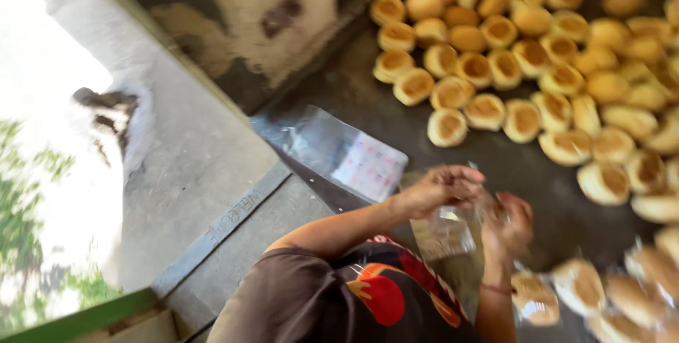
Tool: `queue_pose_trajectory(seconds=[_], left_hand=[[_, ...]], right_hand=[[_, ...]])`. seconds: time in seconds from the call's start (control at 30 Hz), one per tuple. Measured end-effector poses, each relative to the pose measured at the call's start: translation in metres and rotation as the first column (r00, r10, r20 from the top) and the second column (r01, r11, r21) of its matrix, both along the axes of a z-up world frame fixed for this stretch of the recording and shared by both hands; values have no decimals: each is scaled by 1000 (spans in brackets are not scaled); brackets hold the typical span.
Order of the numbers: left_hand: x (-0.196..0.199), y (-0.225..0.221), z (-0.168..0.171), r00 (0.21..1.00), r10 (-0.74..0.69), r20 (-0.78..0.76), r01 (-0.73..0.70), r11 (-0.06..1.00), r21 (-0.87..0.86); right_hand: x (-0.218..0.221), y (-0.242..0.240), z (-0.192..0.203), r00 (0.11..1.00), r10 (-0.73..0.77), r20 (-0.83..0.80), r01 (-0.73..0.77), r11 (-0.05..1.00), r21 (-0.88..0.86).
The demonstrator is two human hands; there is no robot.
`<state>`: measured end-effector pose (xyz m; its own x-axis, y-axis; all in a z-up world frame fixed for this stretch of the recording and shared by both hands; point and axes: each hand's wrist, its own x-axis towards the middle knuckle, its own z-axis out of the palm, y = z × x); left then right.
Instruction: The person opens clear plastic bags by hand, inserts baked bread rolls into individual bags one at a time, and places the packaged bread rolls on the table.
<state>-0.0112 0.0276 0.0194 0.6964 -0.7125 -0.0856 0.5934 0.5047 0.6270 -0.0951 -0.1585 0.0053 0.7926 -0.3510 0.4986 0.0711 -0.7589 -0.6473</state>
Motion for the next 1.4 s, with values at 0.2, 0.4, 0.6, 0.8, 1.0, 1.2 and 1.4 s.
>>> queue_pose_trajectory(seconds=[0.2,0.4,0.6,0.8,1.0,1.2,1.4], left_hand=[[19,71,4,947,157,280,-255,896,363],[-4,116,-4,719,55,692,-591,573,568],[-4,121,-11,713,89,695,-652,447,612],[18,84,35,770,9,638,-546,526,652],[16,23,83,773,-96,628,-327,788,522],[28,27,79,712,-296,636,-175,804,569],[20,36,91,559,-304,772,-408,709,575]], right_hand=[[54,23,41,956,248,-156,-203,944,258],[152,81,42,897,380,-226,-442,755,-484],[186,62,1,939,285,-194,-281,958,50],[112,26,4,877,469,104,-107,-21,994],[45,27,36,958,157,241,-241,-21,970],[5,33,78,944,110,312,-328,180,927],[4,69,85,982,121,142,-179,834,522]])
